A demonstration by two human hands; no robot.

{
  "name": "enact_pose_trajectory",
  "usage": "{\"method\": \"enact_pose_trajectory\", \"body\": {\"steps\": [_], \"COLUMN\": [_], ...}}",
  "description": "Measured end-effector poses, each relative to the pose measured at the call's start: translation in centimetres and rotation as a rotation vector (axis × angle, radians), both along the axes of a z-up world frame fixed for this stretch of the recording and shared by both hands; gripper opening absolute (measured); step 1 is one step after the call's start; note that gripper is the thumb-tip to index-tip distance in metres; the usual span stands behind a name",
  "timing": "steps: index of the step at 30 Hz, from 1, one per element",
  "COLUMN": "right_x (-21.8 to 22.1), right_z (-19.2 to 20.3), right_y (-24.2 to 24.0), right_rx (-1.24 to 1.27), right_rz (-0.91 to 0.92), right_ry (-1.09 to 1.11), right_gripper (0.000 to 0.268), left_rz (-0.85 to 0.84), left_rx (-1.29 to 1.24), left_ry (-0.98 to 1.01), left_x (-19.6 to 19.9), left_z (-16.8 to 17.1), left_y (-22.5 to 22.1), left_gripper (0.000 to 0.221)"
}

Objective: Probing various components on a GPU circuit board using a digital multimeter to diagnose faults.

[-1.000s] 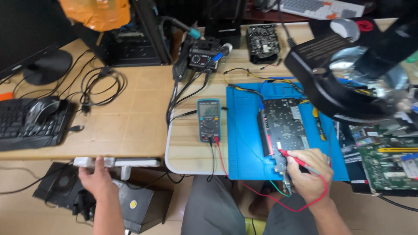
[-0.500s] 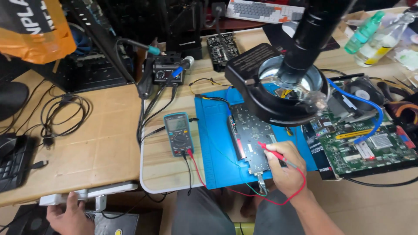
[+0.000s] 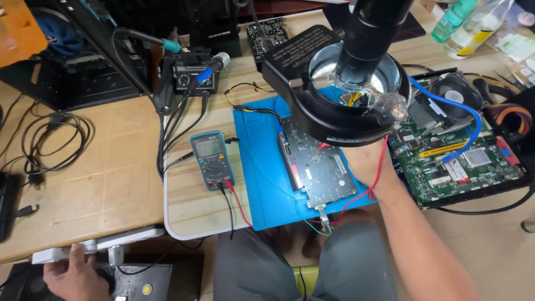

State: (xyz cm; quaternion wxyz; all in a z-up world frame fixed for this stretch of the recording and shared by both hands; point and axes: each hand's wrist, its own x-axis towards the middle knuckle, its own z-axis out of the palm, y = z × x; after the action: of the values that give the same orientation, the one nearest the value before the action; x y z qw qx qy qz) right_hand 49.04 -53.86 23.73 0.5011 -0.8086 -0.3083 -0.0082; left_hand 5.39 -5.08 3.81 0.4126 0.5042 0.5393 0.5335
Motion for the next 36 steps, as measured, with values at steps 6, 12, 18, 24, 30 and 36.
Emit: {"method": "enact_pose_trajectory", "body": {"steps": [6,12,18,24,30,36], "right_x": [-1.0,-6.0,-7.3,-5.5,-3.2,-3.4], "right_z": [1.9,1.6,2.4,-0.4,-7.2,-8.2], "right_y": [-0.5,0.6,0.3,-1.7,-2.2,-1.9], "right_rx": [0.117,0.097,0.044,0.081,0.313,0.291], "right_rz": [0.057,0.083,0.284,0.188,-0.101,-0.125], "right_ry": [-0.233,-0.468,-0.580,-0.540,-0.642,-0.679], "right_gripper": [0.025,0.010,0.017,0.021,0.010,0.009], "left_rz": [0.009,-0.679,-1.190,-1.098,-0.944,-0.937], "left_rx": [0.569,0.489,0.832,0.704,0.667,0.632], "left_ry": [0.922,0.540,0.111,0.041,-0.115,-0.053], "left_x": [6.7,15.1,26.1,28.4,30.6,31.7], "left_z": [17.2,17.0,18.4,16.6,14.1,13.6], "left_y": [-16.7,-26.0,-32.4,-32.4,-30.7,-31.1], "left_gripper": [0.021,0.041,0.024,0.011,0.012,0.018]}}
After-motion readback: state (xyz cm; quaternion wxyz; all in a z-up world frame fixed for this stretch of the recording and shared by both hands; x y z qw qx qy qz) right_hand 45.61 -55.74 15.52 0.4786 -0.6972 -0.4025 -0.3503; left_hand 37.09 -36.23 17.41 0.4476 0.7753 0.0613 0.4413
